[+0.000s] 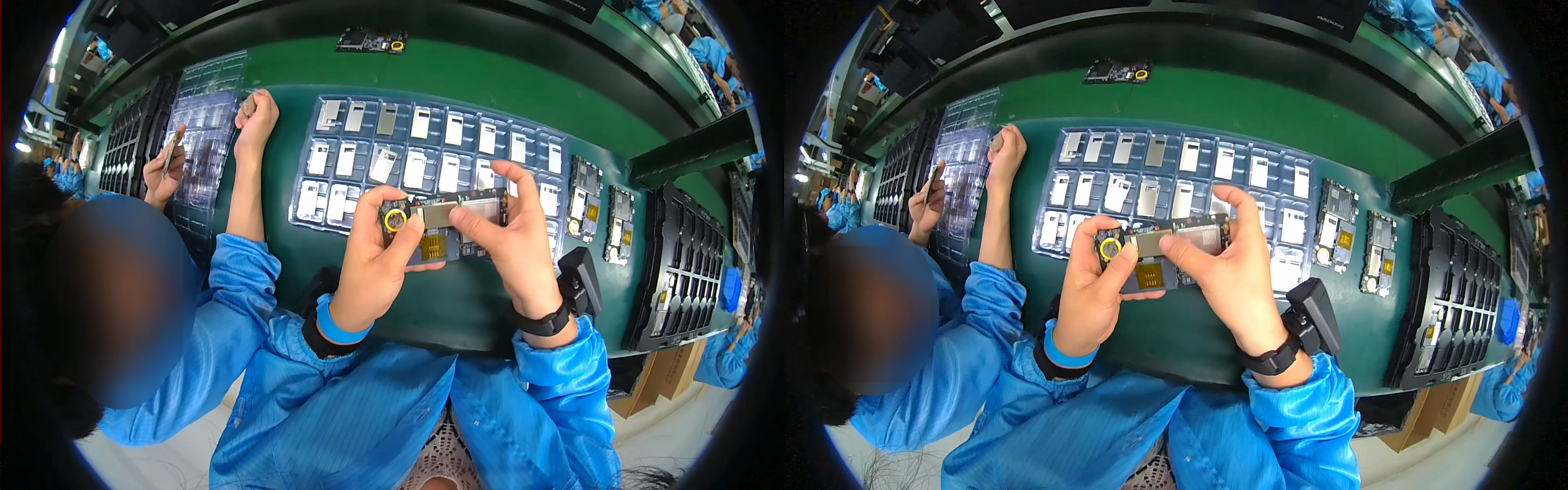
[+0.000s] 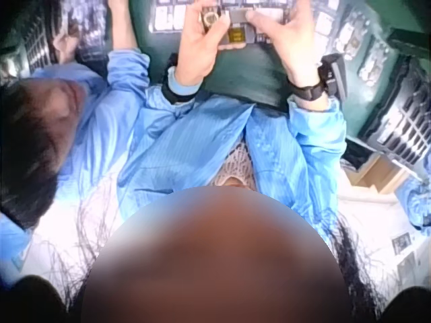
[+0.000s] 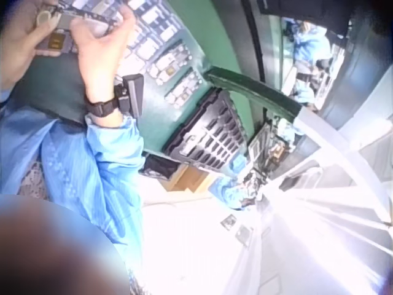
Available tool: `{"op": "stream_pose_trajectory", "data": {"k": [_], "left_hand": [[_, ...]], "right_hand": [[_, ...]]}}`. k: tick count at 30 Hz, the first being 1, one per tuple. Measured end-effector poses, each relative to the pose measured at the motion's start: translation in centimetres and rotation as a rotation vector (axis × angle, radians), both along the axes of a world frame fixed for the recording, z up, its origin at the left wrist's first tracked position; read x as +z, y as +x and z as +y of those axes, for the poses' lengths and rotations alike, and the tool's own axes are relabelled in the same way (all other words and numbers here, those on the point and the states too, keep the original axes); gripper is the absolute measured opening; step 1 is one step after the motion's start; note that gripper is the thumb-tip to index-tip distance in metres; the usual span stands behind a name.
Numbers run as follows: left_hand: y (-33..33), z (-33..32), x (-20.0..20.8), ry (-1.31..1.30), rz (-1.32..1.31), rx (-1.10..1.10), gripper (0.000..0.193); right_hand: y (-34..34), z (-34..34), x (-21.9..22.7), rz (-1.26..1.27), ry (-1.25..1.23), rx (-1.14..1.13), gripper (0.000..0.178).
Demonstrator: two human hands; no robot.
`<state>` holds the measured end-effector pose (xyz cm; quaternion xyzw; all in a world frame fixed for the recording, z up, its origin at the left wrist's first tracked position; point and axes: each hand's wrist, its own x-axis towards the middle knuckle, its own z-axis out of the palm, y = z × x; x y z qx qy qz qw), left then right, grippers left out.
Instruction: Assembling and inspecting electronic circuit boards and placing them into specialized plastic trays.
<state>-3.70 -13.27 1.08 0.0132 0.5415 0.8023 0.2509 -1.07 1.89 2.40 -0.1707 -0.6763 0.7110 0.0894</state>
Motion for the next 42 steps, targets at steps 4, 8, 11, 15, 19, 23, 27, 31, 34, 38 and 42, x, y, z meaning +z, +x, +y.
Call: {"op": "stream_pose_trajectory", "data": {"k": [4, 8, 11, 15, 19, 23, 27, 31, 34, 38, 42], "left_hand": [[0.3, -0.2, 0.2, 0.009, 0.022, 0.000, 0.029], [0.3, -0.2, 0.0, 0.020, 0.082, -0.011, 0.028], [0.3, -0.2, -0.2, 0.025, 0.095, -0.010, 0.029], [0.4, -0.1, -0.3, 0.012, 0.139, 0.005, 0.028], [0.5, -0.4, -0.7, 0.012, 0.232, 0.012, 0.027], [0.1, 0.2, -1.5, -0.010, 0.276, 0.017, 0.026], [-0.5, 0.7, -2.1, -0.038, 0.167, 0.002, 0.026], [-0.8, 0.6, -1.6, -0.049, 0.069, -0.053, 0.025], [-1.0, -0.2, -0.5, -0.009, -0.038, -0.117, 0.028], [-1.5, -0.7, -0.2, 0.055, -0.134, -0.212, 0.052], [-1.3, -0.2, 0.2, 0.063, -0.163, -0.190, 0.049]], "right_hand": [[0.3, -0.1, 0.1, -0.047, -0.012, 0.029, 0.056], [0.4, -0.2, -0.1, -0.041, 0.011, 0.012, 0.042], [0.4, -0.3, -0.2, -0.029, -0.028, 0.005, 0.037], [0.5, -0.4, 0.1, -0.030, -0.022, -0.001, 0.034], [0.7, -0.8, 0.1, -0.035, -0.001, -0.014, 0.032], [0.4, -1.0, -1.4, 0.036, -0.067, -0.077, 0.031], [-0.1, -0.4, -2.8, -0.007, -0.008, -0.091, 0.030], [0.2, 0.2, -3.1, 0.006, -0.005, -0.039, 0.026], [0.7, 1.2, -1.1, -0.110, -0.313, 0.043, 0.020], [1.6, 2.1, -0.9, -0.212, -0.419, 0.036, 0.032], [2.0, 2.2, -0.9, -0.216, -0.419, 0.017, 0.033]]}}
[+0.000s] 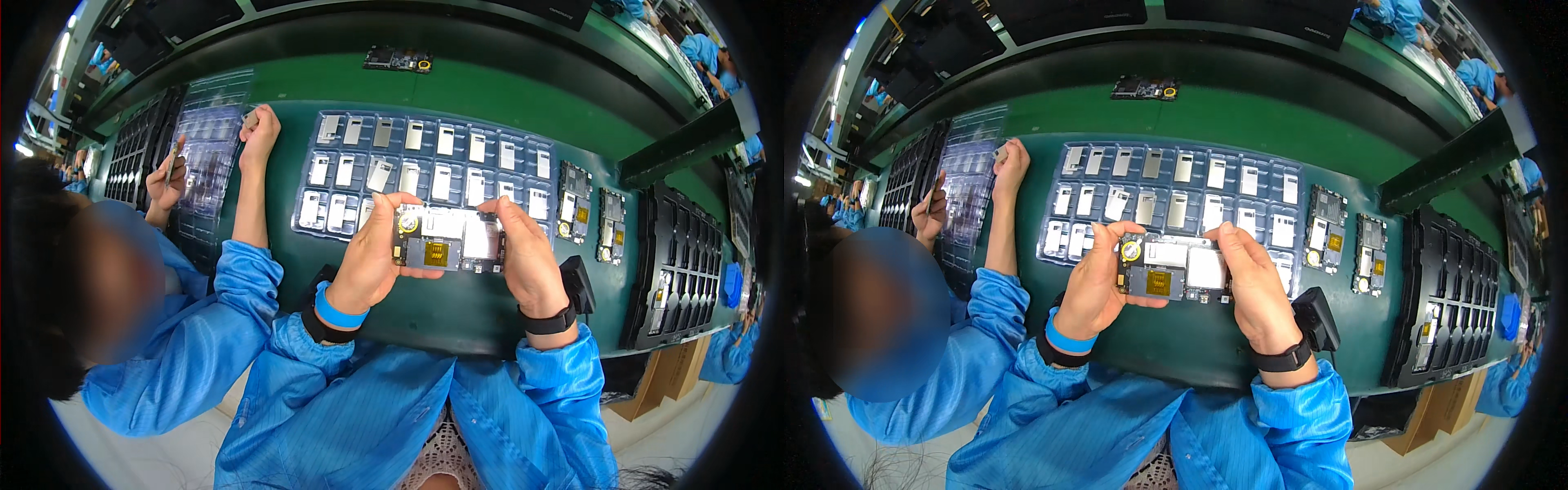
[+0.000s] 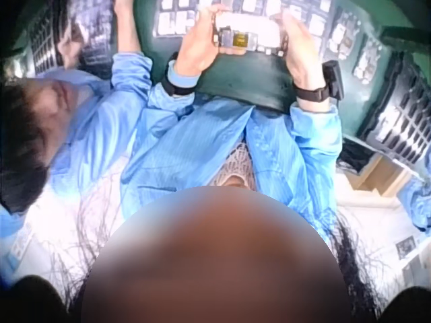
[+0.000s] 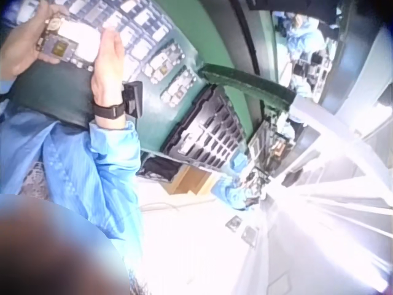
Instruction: Assembling and inspecting electronic circuit boards and placing them into specialized plastic trays.
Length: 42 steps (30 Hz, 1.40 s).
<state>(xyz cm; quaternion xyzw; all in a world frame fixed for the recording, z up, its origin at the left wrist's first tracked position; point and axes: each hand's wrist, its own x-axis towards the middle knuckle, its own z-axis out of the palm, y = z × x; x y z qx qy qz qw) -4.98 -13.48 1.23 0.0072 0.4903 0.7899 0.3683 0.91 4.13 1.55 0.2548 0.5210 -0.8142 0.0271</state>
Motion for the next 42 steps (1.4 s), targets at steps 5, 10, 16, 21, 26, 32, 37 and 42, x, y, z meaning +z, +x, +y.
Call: {"op": "stream_pose_trajectory", "data": {"k": [5, 10, 16, 21, 26, 32, 37, 42], "left_hand": [[0.7, 0.9, -0.5, -0.137, 0.152, 0.010, 0.028], [2.1, 2.9, -1.0, -0.100, 0.211, -0.036, 0.018], [3.9, 4.9, -1.2, -0.179, 0.461, -0.178, 0.033], [4.0, 5.6, -0.7, -0.164, 0.424, -0.185, 0.055], [4.3, 5.9, -1.0, -0.270, 0.408, -0.079, 0.042], [4.1, 6.0, -1.8, -0.316, 0.398, 0.002, 0.036], [4.0, 5.8, -1.7, -0.317, 0.349, 0.033, 0.032], [3.7, 5.1, -1.8, -0.315, 0.343, 0.071, 0.028]], "right_hand": [[1.7, 0.0, 0.4, 0.171, 0.300, 0.074, 0.023], [4.9, 1.1, -0.5, 0.258, 0.485, 0.016, 0.023], [9.4, 5.4, 0.7, 0.182, 0.575, 0.083, 0.020], [19.0, 15.6, 3.2, 0.019, 0.524, -0.713, 0.019], [29.3, 27.8, -1.5, -0.275, 0.835, -1.282, 0.020], [29.6, 30.8, -4.3, -0.446, 0.706, -1.234, 0.024], [30.1, 31.8, -5.1, -0.740, 1.329, -0.953, 0.032], [27.2, 29.4, -3.6, -1.092, 1.427, -0.776, 0.032]]}}
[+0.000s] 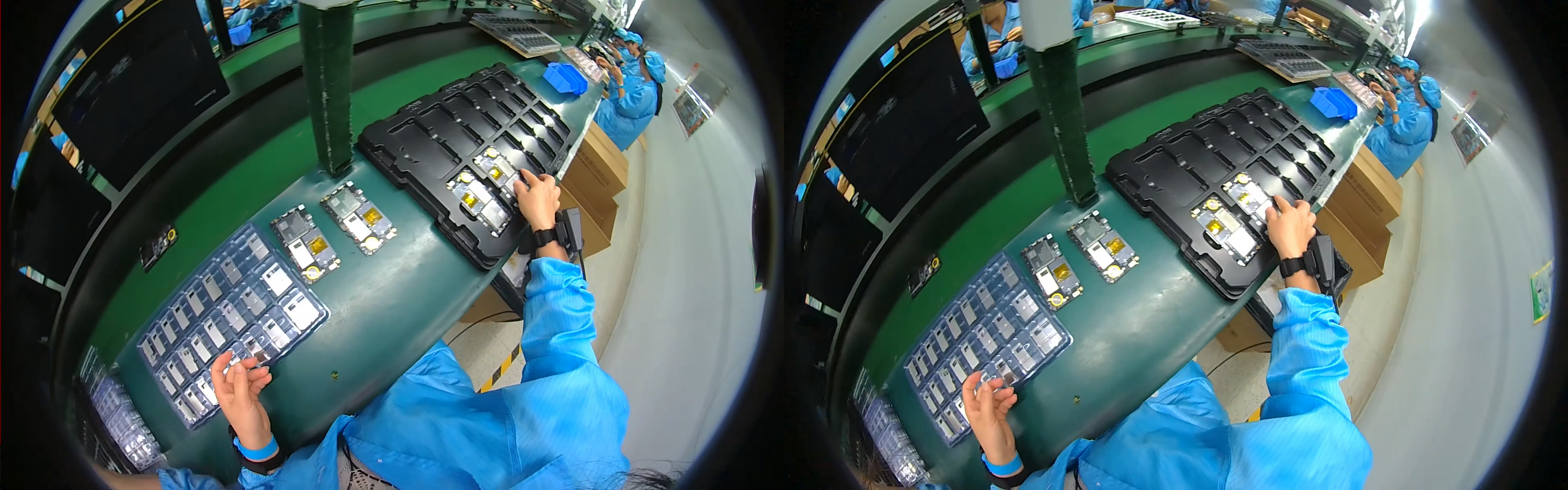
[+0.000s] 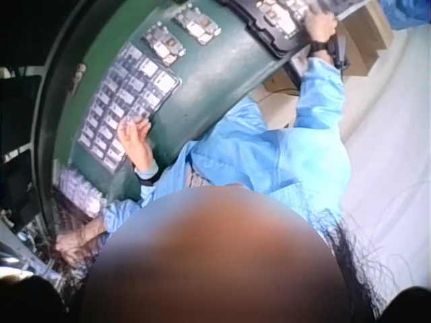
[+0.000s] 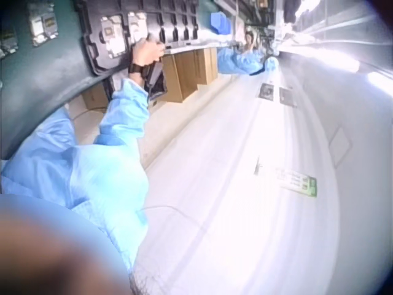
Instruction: Assembling and inspecting electronic circuit boards and placing them into specialized plastic trays.
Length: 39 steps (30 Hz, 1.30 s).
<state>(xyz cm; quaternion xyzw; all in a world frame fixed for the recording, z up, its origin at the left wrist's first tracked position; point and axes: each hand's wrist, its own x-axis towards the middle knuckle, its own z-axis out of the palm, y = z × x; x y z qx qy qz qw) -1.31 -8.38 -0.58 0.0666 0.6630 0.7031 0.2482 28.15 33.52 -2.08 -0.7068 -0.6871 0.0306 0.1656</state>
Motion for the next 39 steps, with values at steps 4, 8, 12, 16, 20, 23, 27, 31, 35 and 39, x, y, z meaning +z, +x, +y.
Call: {"op": "stream_pose_trajectory", "data": {"k": [4, 8, 12, 16, 20, 23, 27, 31, 35, 39], "left_hand": [[-0.6, -0.5, -0.3, 0.033, -0.012, -0.002, 0.024], [-1.2, -1.5, -0.5, 0.037, -0.005, 0.021, 0.022], [-1.6, -2.6, -0.5, 0.062, -0.014, 0.060, 0.022], [-1.8, -3.7, -1.6, 0.006, 0.167, 0.086, 0.023], [-2.2, -3.2, -3.0, 0.024, 0.172, 0.009, 0.024], [-2.4, -3.9, -3.7, 0.018, 0.192, 0.085, 0.022], [-2.7, -4.7, -3.6, 0.088, 0.127, 0.134, 0.022], [-3.0, -4.7, -3.7, 0.132, 0.053, 0.120, 0.023], [-2.8, -5.0, -4.0, 0.148, 0.023, 0.110, 0.023], [-2.9, -5.1, -3.9, 0.149, 0.006, 0.106, 0.023]], "right_hand": [[1.5, -0.5, -1.3, -0.098, 0.159, 0.091, 0.030], [1.2, -0.9, -1.3, -0.150, 0.113, 0.074, 0.030], [0.0, -1.0, -1.1, -0.176, 0.082, 0.055, 0.031], [-5.4, -5.0, 3.0, 0.052, 0.394, 0.274, 0.035], [-18.8, -16.1, 10.5, 0.519, 0.248, 0.905, 0.020], [-29.3, -21.7, 10.1, 0.610, 0.089, 1.213, 0.019], [-41.5, -22.8, 5.9, 0.406, -0.092, 1.302, 0.028], [-48.6, -21.3, 0.4, 0.149, -0.040, 1.318, 0.054], [-52.9, -20.2, -2.2, -0.106, -0.020, 1.287, 0.062], [-54.1, -19.8, -1.9, -0.134, -0.008, 1.413, 0.065]]}}
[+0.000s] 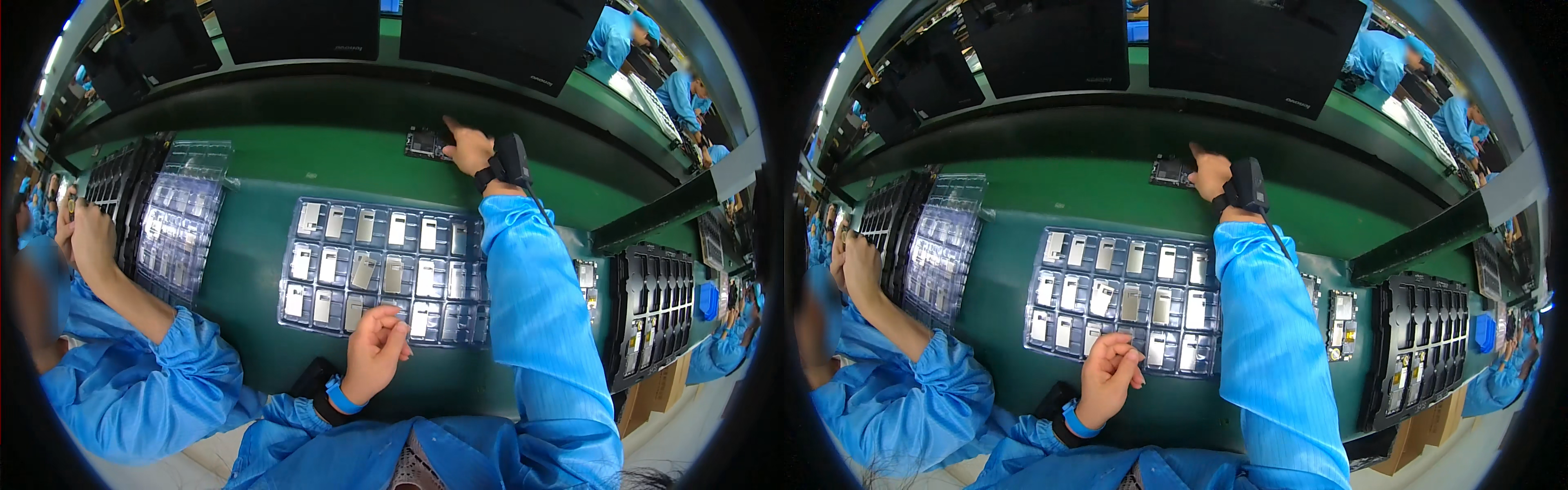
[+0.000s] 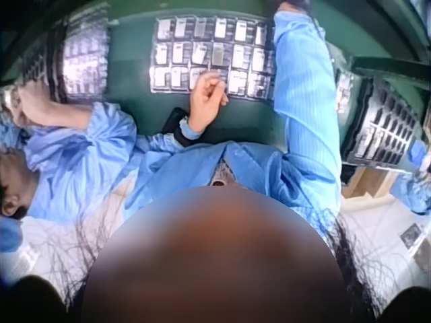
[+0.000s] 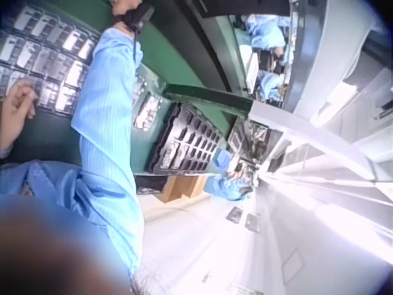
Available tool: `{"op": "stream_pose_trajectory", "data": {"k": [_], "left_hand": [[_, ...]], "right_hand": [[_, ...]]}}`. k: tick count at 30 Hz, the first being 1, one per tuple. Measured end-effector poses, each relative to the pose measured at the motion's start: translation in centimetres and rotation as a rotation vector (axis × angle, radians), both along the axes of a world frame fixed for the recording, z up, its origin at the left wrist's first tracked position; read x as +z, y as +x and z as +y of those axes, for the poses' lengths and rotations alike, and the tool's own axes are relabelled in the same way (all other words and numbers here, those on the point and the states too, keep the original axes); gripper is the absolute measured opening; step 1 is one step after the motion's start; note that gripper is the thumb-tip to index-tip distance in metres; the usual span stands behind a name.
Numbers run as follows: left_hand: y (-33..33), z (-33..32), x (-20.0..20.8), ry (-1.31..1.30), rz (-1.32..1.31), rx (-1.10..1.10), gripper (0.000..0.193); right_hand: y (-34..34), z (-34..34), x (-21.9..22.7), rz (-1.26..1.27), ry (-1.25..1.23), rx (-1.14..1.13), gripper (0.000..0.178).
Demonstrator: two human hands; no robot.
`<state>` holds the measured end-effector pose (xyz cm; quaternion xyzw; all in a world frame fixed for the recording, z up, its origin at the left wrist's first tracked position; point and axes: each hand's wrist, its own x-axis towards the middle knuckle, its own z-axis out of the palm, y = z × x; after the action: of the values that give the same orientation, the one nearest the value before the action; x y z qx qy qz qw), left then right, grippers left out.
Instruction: Assembling and inspecting electronic circuit boards and placing them into specialized plastic trays.
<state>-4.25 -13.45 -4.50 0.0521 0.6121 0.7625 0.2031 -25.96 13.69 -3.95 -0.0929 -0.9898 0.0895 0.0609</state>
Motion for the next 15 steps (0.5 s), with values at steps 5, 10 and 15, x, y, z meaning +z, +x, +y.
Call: {"op": "stream_pose_trajectory", "data": {"k": [5, 10, 15], "left_hand": [[0.1, 0.2, 0.2, -0.028, 0.027, -0.028, 0.022], [-0.1, -0.2, 1.3, 0.027, 0.033, -0.053, 0.025], [2.1, 2.4, 2.4, 0.322, 0.168, 0.073, 0.033]], "right_hand": [[3.3, -1.1, 5.6, -0.001, 0.174, 0.067, 0.037], [11.0, -5.5, 8.2, 0.223, -0.699, 0.008, 0.022], [22.2, -12.4, 8.5, 0.110, -1.874, -0.037, 0.028]]}}
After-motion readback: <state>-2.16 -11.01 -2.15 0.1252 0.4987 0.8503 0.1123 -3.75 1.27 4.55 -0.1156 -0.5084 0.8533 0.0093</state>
